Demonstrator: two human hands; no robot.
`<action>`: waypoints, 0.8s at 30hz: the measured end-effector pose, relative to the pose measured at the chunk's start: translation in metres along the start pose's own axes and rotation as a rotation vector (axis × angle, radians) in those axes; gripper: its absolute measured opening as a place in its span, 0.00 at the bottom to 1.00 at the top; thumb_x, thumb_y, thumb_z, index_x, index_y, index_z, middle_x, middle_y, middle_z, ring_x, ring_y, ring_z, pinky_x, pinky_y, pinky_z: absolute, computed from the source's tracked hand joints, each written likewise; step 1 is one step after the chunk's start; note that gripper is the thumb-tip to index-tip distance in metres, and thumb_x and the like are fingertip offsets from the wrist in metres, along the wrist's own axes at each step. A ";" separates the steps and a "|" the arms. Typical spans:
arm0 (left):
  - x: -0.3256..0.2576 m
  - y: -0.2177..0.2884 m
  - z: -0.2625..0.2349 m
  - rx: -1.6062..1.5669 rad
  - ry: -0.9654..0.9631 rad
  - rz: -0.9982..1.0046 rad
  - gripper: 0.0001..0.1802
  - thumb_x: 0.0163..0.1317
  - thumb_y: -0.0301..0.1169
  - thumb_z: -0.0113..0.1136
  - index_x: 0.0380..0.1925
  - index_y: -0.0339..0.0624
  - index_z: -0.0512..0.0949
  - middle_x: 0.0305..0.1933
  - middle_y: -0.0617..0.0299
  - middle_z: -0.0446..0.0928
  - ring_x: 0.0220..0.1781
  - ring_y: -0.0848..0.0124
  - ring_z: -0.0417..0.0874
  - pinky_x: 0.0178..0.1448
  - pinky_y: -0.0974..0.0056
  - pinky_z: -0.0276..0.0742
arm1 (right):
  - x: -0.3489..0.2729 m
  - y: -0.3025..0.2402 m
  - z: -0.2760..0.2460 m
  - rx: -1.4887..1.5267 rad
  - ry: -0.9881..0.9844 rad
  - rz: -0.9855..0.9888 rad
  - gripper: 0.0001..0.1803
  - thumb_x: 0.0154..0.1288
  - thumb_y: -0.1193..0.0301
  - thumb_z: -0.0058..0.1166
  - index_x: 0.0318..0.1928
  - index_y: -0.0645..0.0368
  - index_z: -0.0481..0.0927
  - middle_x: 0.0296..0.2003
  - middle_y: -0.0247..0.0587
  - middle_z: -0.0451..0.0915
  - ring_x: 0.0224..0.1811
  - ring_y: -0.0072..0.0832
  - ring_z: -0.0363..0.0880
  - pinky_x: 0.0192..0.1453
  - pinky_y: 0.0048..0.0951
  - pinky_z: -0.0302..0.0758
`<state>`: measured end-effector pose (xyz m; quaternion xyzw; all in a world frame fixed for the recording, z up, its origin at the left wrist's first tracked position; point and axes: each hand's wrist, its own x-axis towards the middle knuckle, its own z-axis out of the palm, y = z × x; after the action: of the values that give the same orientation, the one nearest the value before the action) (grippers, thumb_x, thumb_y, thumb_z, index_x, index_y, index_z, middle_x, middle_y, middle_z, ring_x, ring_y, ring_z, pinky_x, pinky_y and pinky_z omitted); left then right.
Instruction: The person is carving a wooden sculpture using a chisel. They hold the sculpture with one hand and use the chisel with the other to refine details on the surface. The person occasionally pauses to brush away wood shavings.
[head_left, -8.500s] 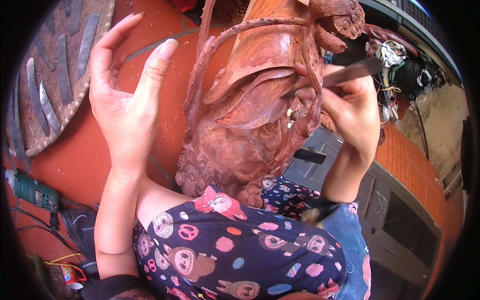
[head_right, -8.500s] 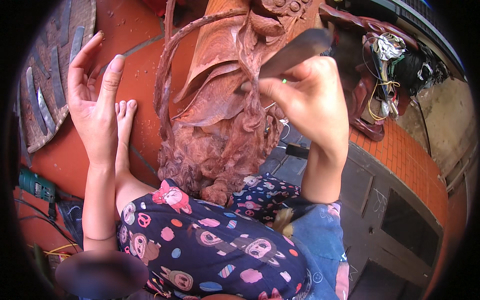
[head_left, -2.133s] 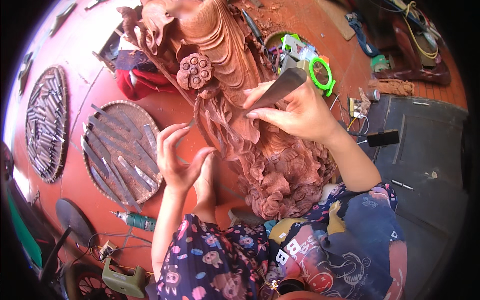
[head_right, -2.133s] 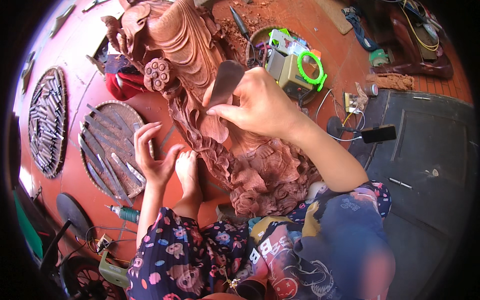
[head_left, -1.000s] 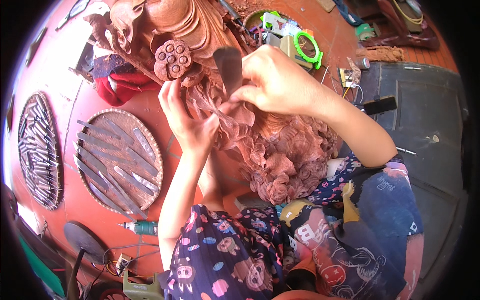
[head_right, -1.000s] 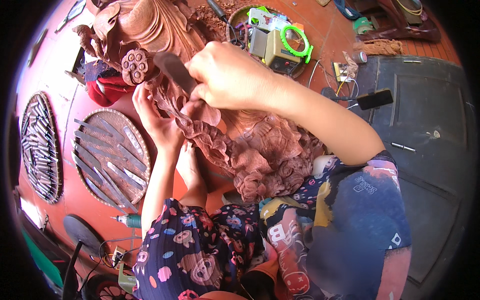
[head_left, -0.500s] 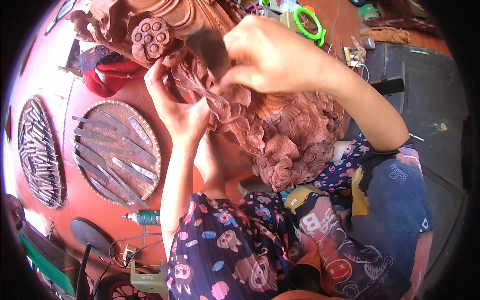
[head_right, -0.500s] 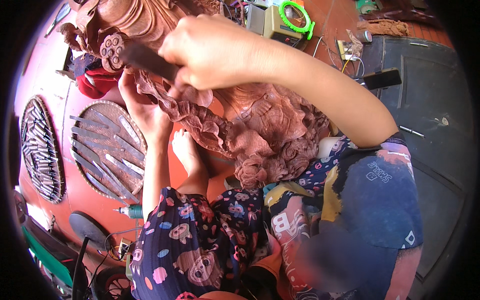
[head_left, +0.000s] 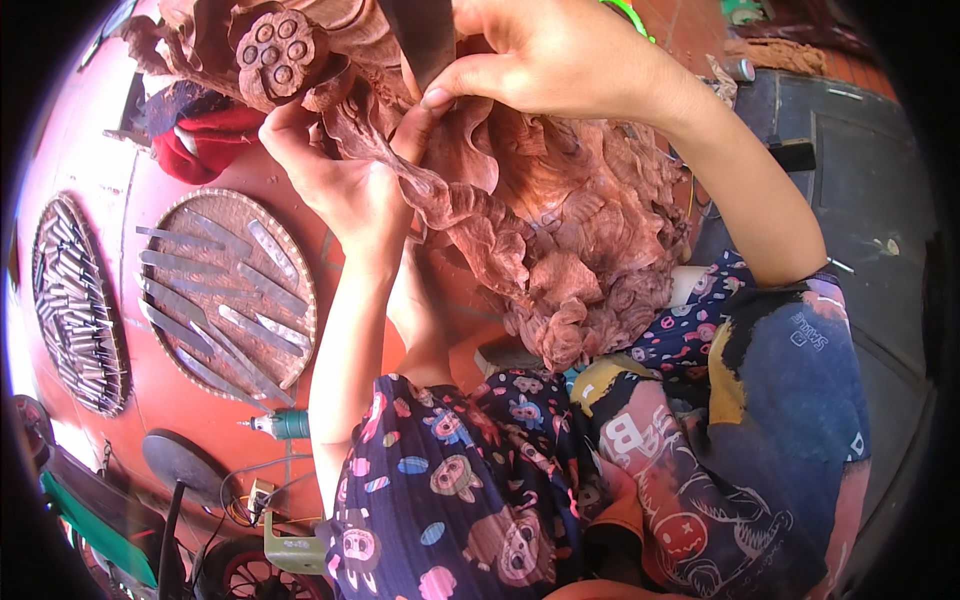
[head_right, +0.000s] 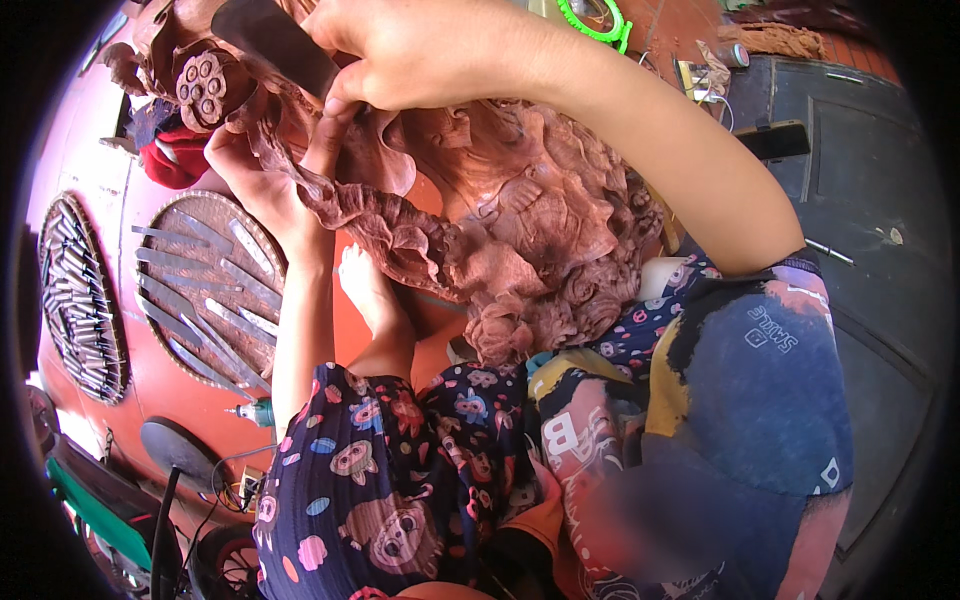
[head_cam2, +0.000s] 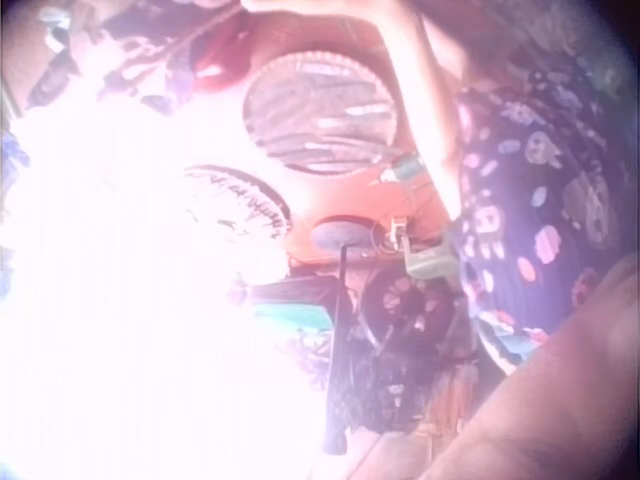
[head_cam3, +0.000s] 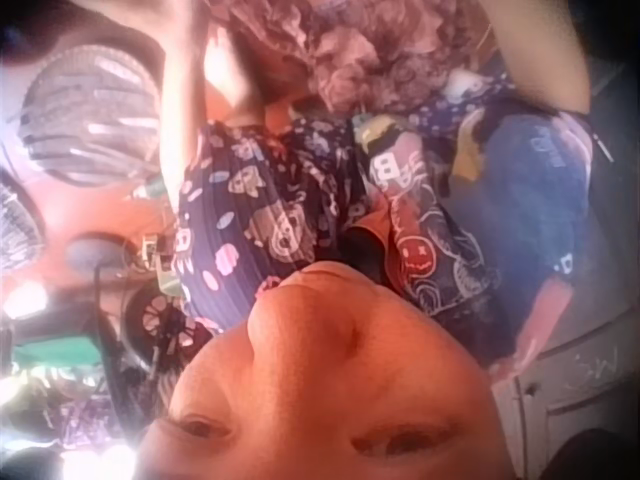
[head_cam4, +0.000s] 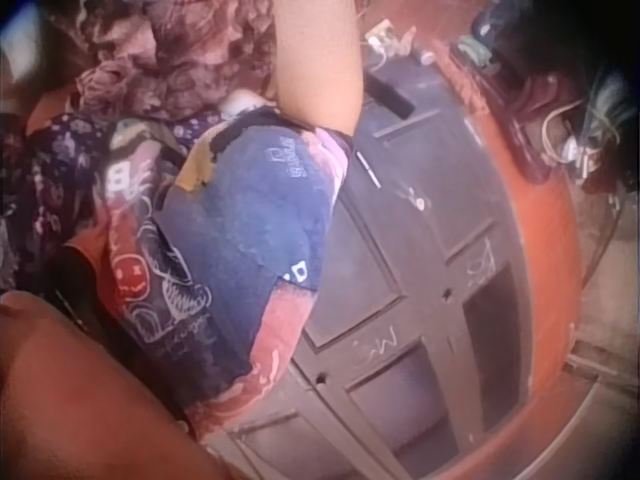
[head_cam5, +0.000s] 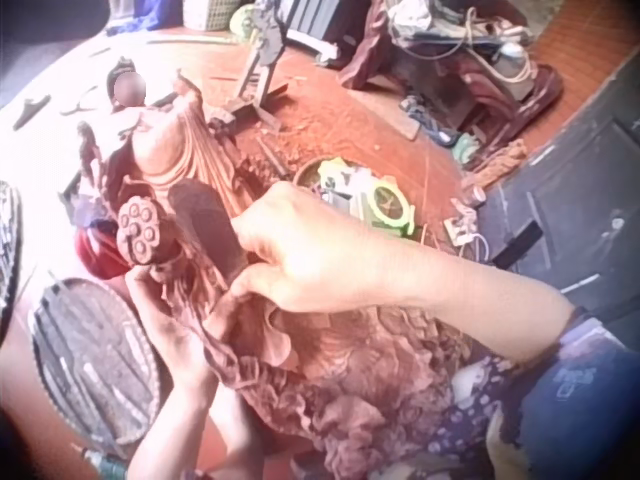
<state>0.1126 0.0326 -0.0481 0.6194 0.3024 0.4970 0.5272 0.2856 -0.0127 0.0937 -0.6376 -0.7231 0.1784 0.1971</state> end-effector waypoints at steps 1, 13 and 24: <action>-0.001 0.000 0.001 -0.046 0.001 -0.002 0.52 0.41 0.38 0.88 0.62 0.33 0.63 0.59 0.49 0.71 0.62 0.60 0.74 0.70 0.57 0.69 | -0.002 -0.003 -0.001 0.109 -0.054 0.054 0.12 0.55 0.76 0.64 0.21 0.69 0.74 0.19 0.55 0.77 0.21 0.42 0.78 0.32 0.38 0.75; 0.000 0.001 0.000 -0.030 -0.036 0.038 0.52 0.42 0.34 0.87 0.61 0.34 0.61 0.60 0.51 0.72 0.62 0.62 0.75 0.69 0.57 0.71 | -0.009 -0.023 -0.008 0.195 -0.056 0.093 0.11 0.55 0.79 0.61 0.20 0.70 0.74 0.17 0.53 0.76 0.18 0.32 0.76 0.25 0.35 0.72; 0.003 0.006 0.004 0.018 -0.002 0.024 0.52 0.41 0.35 0.88 0.61 0.34 0.61 0.57 0.51 0.71 0.58 0.62 0.76 0.67 0.58 0.70 | -0.008 -0.007 -0.002 0.174 -0.043 0.130 0.08 0.57 0.75 0.63 0.26 0.68 0.80 0.19 0.57 0.77 0.20 0.39 0.80 0.27 0.37 0.72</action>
<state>0.1164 0.0328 -0.0416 0.6281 0.2987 0.5000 0.5160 0.2810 -0.0210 0.0987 -0.6596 -0.6660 0.2666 0.2241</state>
